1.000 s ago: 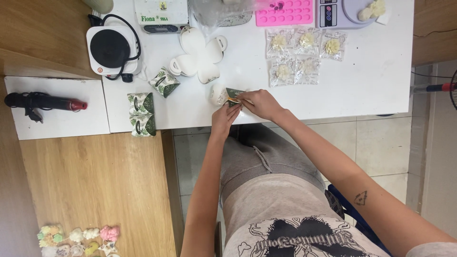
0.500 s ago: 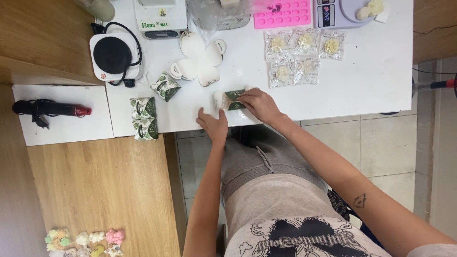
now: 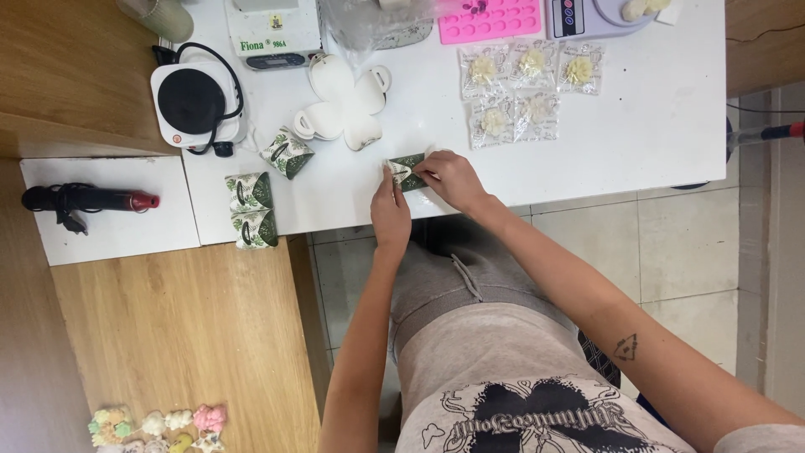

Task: Packaging decorative candles into boxes and organizing them on shelves.

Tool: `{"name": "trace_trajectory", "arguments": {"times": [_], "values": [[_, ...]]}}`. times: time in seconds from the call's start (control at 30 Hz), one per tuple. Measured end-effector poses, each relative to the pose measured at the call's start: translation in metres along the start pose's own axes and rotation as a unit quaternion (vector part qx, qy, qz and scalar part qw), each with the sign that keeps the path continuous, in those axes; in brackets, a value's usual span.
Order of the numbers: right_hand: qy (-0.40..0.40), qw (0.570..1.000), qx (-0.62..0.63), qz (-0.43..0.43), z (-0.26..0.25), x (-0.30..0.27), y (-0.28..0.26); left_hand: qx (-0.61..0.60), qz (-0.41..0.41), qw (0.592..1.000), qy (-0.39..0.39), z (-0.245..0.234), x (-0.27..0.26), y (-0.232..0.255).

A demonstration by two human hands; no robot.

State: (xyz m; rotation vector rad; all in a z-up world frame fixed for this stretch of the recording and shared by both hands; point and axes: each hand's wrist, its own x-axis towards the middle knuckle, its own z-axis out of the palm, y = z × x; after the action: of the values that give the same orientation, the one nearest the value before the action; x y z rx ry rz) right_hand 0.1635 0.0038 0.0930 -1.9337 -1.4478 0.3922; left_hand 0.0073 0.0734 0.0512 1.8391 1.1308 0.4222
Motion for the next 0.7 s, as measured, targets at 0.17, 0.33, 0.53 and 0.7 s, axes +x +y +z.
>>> {"name": "trace_trajectory", "arguments": {"times": [0.17, 0.33, 0.53, 0.7], "values": [[0.0, 1.0, -0.001, 0.029, 0.002, 0.0, -0.002, 0.049, 0.035, 0.998, -0.013, 0.0, 0.0, 0.001], [-0.006, 0.998, 0.024, 0.063, 0.001, 0.001, -0.002, 0.077, 0.053, 0.995, -0.038, 0.0, -0.001, -0.002], [-0.004, 0.973, 0.163, 0.165, 0.001, 0.0, -0.004, 0.135, 0.096, 0.985, -0.045, 0.002, -0.002, -0.006], [0.009, 0.954, 0.203, 0.221, 0.005, -0.005, 0.002, 0.165, 0.114, 0.978, -0.061, -0.002, 0.007, -0.011]]}}
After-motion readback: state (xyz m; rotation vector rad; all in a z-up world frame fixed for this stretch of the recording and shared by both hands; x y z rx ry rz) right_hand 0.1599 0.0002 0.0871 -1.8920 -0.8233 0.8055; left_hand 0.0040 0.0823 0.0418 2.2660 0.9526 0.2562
